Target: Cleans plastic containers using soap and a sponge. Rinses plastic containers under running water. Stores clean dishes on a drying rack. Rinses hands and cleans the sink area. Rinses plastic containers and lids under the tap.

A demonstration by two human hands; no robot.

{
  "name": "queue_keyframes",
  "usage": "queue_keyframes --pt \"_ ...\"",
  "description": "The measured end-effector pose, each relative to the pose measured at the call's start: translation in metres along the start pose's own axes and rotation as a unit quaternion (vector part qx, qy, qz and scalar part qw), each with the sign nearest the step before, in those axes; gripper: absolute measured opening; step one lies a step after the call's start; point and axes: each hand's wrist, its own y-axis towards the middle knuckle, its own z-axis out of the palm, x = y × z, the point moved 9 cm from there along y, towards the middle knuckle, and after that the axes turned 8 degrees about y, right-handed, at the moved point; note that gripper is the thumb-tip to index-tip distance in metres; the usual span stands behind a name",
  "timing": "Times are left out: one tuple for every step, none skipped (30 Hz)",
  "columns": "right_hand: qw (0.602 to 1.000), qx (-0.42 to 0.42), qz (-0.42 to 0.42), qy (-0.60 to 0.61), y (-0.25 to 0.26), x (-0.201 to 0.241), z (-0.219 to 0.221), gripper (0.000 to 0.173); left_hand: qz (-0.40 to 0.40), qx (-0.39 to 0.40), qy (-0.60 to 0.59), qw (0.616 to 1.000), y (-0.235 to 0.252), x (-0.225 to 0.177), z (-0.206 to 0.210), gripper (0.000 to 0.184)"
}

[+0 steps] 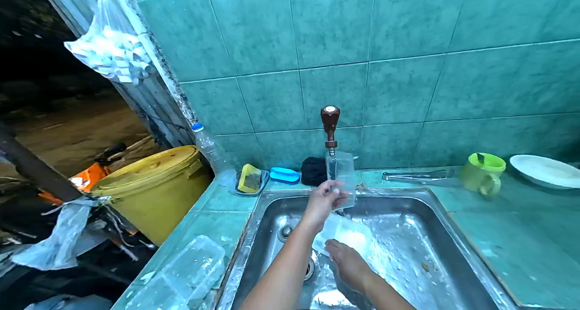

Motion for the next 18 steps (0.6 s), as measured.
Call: queue_keyframes --pt "1.0 0.002 0.002 -0.003 0.001 -0.001 0.001 0.041 0.037 0.004 0.128 0.991 -0.002 -0.005 -0.002 0.026" --pt "1.0 0.006 0.009 -0.007 0.002 -0.002 0.002 0.041 0.064 0.0 0.28 0.958 -0.004 -0.009 -0.005 0.027" --pt "1.0 0.01 0.02 -0.009 0.002 -0.003 0.002 0.041 0.067 -0.005 0.415 0.908 -0.005 -0.01 -0.011 0.031" --pt "1.0 0.01 0.026 -0.008 0.001 -0.002 0.003 0.042 0.059 -0.008 0.502 0.863 -0.005 -0.009 -0.017 0.034" --pt "1.0 0.007 0.027 -0.003 0.0 -0.001 0.002 0.041 0.055 -0.007 0.548 0.834 -0.004 -0.007 -0.021 0.035" --pt "1.0 0.002 0.027 0.0 -0.001 -0.001 0.001 0.041 0.061 0.001 0.57 0.82 -0.004 -0.005 -0.02 0.035" --pt "1.0 -0.001 0.028 0.0 -0.001 -0.001 0.0 0.041 0.078 0.022 0.575 0.814 -0.006 -0.004 -0.015 0.036" --pt "1.0 0.0 0.03 -0.002 -0.001 -0.001 0.0 0.042 0.107 0.049 0.574 0.81 -0.01 -0.003 -0.004 0.035" --pt "0.999 0.004 0.034 -0.007 0.0 -0.001 0.001 0.042 0.143 0.074 0.571 0.805 -0.014 -0.004 0.007 0.035" --pt "0.999 0.009 0.037 -0.012 0.001 -0.002 0.002 0.043 0.175 0.09 0.567 0.8 -0.016 -0.005 0.015 0.035" --pt "0.999 0.011 0.038 -0.017 0.001 -0.003 0.002 0.043 0.196 0.092 0.569 0.793 -0.016 -0.005 0.02 0.036" --pt "0.999 0.011 0.037 -0.02 0.001 -0.003 0.003 0.043 0.197 0.088 0.578 0.787 -0.012 -0.003 0.02 0.037" --pt "0.999 0.01 0.034 -0.019 0.001 -0.003 0.003 0.043 0.187 0.079 0.586 0.785 -0.008 -0.001 0.019 0.037" --pt "0.999 0.008 0.032 -0.016 0.001 -0.003 0.003 0.043 0.173 0.076 0.594 0.782 -0.005 0.001 0.019 0.038" --pt "0.999 0.008 0.033 -0.015 0.001 -0.003 0.003 0.043 0.17 0.086 0.595 0.781 -0.006 0.002 0.022 0.039" --pt "0.999 0.009 0.035 -0.018 0.0 -0.002 0.003 0.044 0.177 0.111 0.591 0.779 -0.01 0.003 0.03 0.039" --pt "0.999 0.01 0.037 -0.024 -0.001 -0.002 0.003 0.045 0.191 0.138 0.583 0.778 -0.016 0.003 0.039 0.038" --pt "0.999 0.011 0.036 -0.03 -0.001 -0.001 0.002 0.045 0.197 0.155 0.576 0.778 -0.021 0.004 0.044 0.037"
